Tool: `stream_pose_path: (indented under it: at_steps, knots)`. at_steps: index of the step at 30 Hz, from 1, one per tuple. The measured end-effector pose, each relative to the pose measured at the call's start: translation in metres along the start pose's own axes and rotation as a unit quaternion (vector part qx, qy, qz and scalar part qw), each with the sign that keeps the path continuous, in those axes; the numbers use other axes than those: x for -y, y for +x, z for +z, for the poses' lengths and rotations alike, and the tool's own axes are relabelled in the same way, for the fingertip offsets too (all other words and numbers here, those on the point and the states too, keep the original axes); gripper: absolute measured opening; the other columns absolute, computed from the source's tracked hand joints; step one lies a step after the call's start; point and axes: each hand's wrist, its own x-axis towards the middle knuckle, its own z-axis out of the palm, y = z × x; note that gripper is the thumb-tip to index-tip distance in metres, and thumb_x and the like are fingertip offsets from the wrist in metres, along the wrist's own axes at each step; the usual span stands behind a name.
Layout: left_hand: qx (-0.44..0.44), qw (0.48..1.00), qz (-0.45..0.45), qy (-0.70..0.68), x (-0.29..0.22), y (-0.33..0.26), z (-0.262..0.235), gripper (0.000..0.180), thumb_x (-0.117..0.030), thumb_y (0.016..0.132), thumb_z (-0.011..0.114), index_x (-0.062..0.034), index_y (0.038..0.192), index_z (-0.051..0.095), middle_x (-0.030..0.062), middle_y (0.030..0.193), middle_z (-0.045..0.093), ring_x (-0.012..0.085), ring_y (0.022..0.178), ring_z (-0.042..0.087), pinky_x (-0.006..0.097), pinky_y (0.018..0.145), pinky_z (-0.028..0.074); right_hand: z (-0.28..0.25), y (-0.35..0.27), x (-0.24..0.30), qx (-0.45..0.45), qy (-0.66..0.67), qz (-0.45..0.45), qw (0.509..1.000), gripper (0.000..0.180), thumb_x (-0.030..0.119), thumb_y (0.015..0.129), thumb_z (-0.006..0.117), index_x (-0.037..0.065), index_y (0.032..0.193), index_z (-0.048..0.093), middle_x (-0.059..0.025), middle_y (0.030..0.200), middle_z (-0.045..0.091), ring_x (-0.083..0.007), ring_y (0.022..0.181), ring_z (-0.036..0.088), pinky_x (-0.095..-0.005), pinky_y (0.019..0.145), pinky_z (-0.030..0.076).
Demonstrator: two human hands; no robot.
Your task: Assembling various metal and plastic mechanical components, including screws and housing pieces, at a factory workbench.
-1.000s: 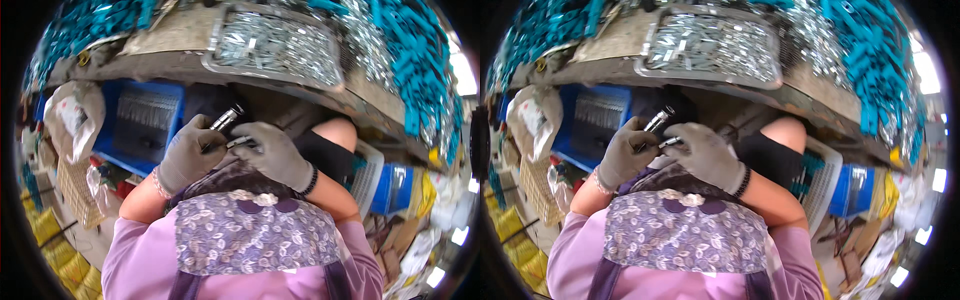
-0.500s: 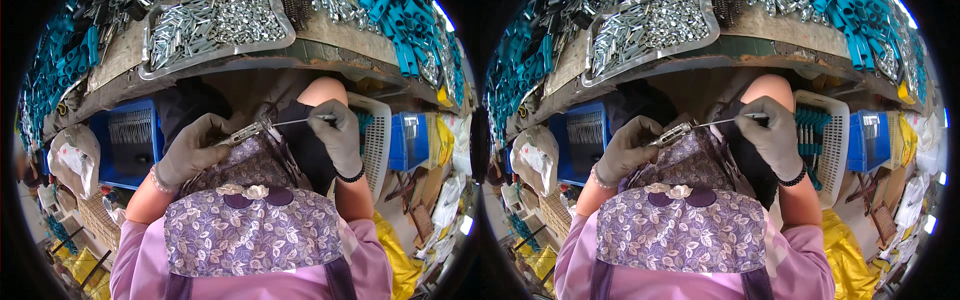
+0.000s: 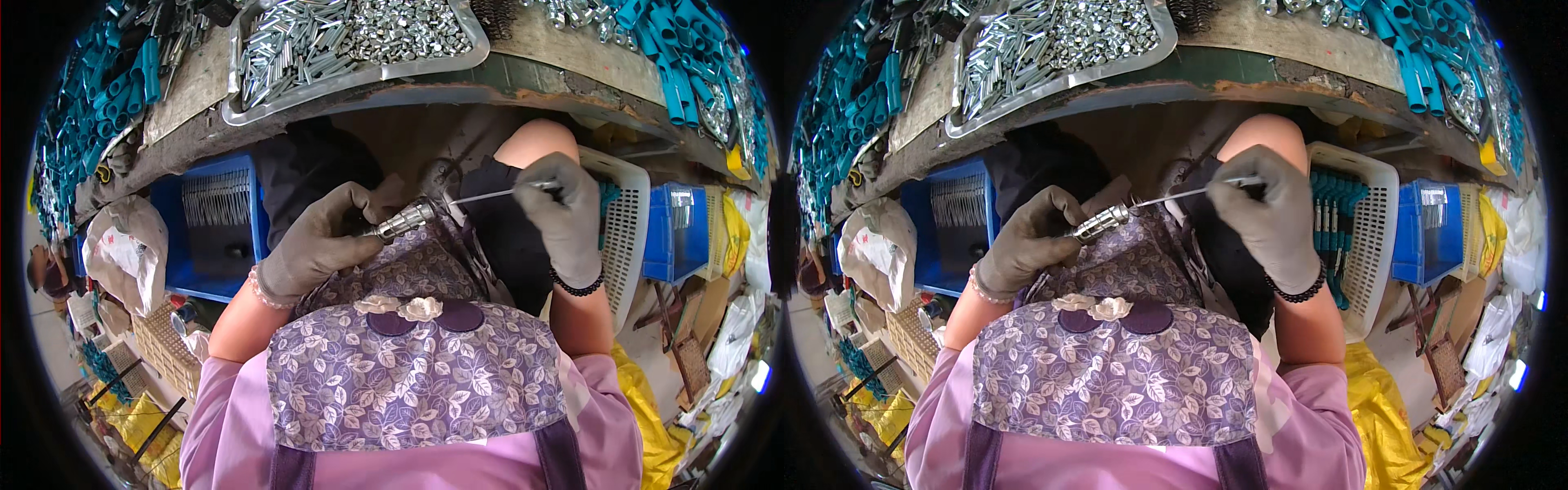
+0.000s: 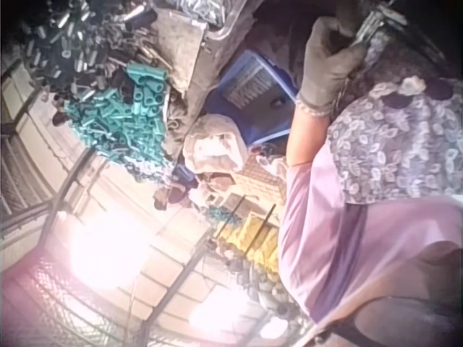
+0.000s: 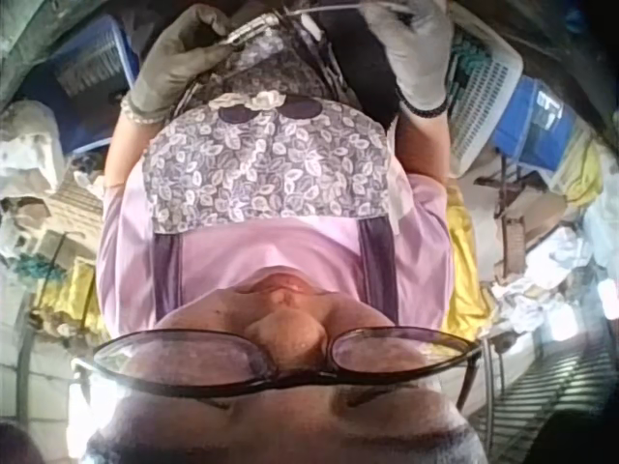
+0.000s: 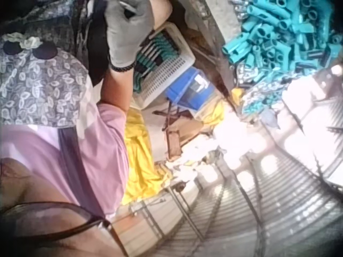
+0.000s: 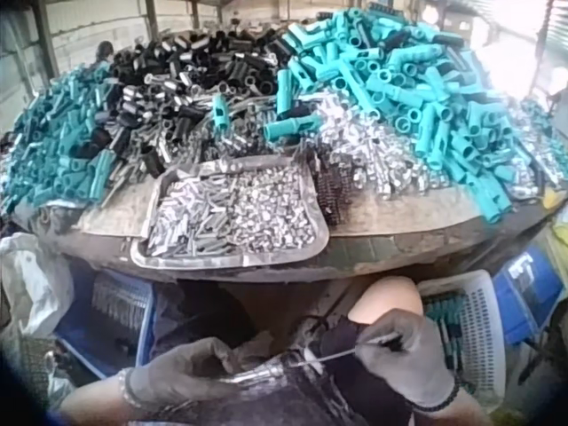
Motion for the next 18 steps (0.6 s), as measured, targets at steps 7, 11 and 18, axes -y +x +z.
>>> stream_pose_path:
  at_steps: [7, 11, 18]
  knots:
    - [0.032, 0.998, 0.048, 0.020, 0.009, 0.008, 0.005, 0.028, -0.001, 0.083, 0.072, -0.0056, 0.105, 0.054, 0.0033, 0.105, 0.060, 0.0100, 0.094, 0.054, 0.025, 0.079, 0.045, 0.039, 0.001, 0.004, 0.109, -0.013, -0.003, 0.994, 0.012, 0.011, 0.080, 0.073, 0.003, 0.084, 0.065, -0.0015, 0.074, 0.063, -0.0098, 0.069, 0.058, -0.0272, 0.065, 0.047]
    - [0.036, 0.997, 0.065, 0.018, 0.011, 0.007, 0.002, 0.023, 0.000, 0.084, 0.068, -0.0055, 0.102, 0.055, 0.0027, 0.103, 0.060, 0.0079, 0.086, 0.055, 0.023, 0.072, 0.044, 0.042, 0.005, 0.001, 0.161, 0.035, -0.030, 0.986, 0.006, 0.005, 0.088, 0.060, 0.002, 0.085, 0.063, -0.0031, 0.076, 0.060, -0.0100, 0.071, 0.055, -0.0273, 0.068, 0.045]
    - [0.004, 1.000, 0.021, 0.001, 0.009, 0.005, 0.000, 0.018, 0.001, 0.085, 0.067, -0.0057, 0.099, 0.057, -0.0005, 0.094, 0.059, 0.0048, 0.078, 0.053, 0.021, 0.069, 0.042, 0.055, -0.006, -0.003, 0.166, 0.053, -0.087, 0.981, 0.010, -0.001, 0.093, 0.045, 0.000, 0.099, 0.054, -0.0070, 0.084, 0.050, -0.0134, 0.072, 0.046, -0.0270, 0.069, 0.041]
